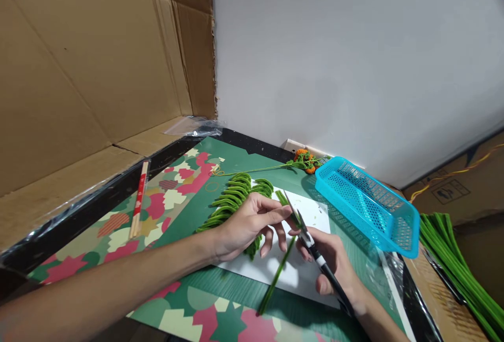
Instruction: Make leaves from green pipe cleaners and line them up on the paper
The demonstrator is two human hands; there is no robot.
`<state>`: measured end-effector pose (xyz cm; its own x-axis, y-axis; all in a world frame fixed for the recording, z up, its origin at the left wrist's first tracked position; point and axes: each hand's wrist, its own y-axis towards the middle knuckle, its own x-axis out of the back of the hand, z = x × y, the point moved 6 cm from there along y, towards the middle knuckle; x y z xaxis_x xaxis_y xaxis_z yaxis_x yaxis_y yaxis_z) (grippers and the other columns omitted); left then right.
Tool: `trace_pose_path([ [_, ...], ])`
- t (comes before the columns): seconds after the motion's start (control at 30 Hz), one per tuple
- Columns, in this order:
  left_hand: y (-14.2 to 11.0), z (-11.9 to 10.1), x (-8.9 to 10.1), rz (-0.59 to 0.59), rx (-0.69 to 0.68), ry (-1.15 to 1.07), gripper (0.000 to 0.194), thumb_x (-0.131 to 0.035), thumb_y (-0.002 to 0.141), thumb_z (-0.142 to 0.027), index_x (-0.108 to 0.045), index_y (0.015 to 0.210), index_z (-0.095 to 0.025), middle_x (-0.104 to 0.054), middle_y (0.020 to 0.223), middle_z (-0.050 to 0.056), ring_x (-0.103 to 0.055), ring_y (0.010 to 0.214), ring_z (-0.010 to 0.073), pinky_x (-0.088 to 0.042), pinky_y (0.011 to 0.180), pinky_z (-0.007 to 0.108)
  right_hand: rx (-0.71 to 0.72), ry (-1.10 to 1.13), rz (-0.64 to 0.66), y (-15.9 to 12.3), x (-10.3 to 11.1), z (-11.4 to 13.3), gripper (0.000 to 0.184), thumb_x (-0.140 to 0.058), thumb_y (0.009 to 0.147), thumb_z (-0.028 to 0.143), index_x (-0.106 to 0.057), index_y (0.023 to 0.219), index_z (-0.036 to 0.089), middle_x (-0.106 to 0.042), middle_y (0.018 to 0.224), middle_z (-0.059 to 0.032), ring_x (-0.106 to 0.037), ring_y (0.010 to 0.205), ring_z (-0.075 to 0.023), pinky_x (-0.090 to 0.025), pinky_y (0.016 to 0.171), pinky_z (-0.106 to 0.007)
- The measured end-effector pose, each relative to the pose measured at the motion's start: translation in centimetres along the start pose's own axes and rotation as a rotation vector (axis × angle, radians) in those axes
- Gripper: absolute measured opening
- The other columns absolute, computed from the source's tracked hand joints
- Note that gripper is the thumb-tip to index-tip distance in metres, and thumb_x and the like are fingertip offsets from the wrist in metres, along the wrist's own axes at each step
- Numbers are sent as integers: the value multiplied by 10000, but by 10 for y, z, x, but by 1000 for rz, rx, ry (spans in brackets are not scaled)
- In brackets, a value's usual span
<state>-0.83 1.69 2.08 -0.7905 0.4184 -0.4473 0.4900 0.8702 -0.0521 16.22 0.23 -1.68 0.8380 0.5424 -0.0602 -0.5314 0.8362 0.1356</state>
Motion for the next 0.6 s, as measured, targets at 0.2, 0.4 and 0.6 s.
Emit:
trace_pose_path([
  [0.2,1,-1,-1,9,-7,11,287,-810,912,-378,-821,822,-105,-740,645,62,-684,521,134,-486,326,132,-16,-1,49,1,-1,1,891,-916,562,757,-759,1241,202,-534,866,-15,-430,782,-187,-407,773,-311],
  [0.4,0,-5,-2,3,-36,28,294,-792,932,-373,-839,838,-98,-779,751,93,-684,562,120,-504,362,127,-1,-7,118,1,-2,5,795,-873,657,747,-760,1219,198,-492,772,14,-346,684,-144,-294,638,-282],
  [0.6,0,-7,-5,38,-63,69,310,-740,979,-362,-845,842,-104,-790,775,102,-640,514,88,-523,409,134,22,-23,95,3,-5,11,811,-846,632,806,-767,1140,179,-480,747,14,-345,677,-146,-298,624,-282],
])
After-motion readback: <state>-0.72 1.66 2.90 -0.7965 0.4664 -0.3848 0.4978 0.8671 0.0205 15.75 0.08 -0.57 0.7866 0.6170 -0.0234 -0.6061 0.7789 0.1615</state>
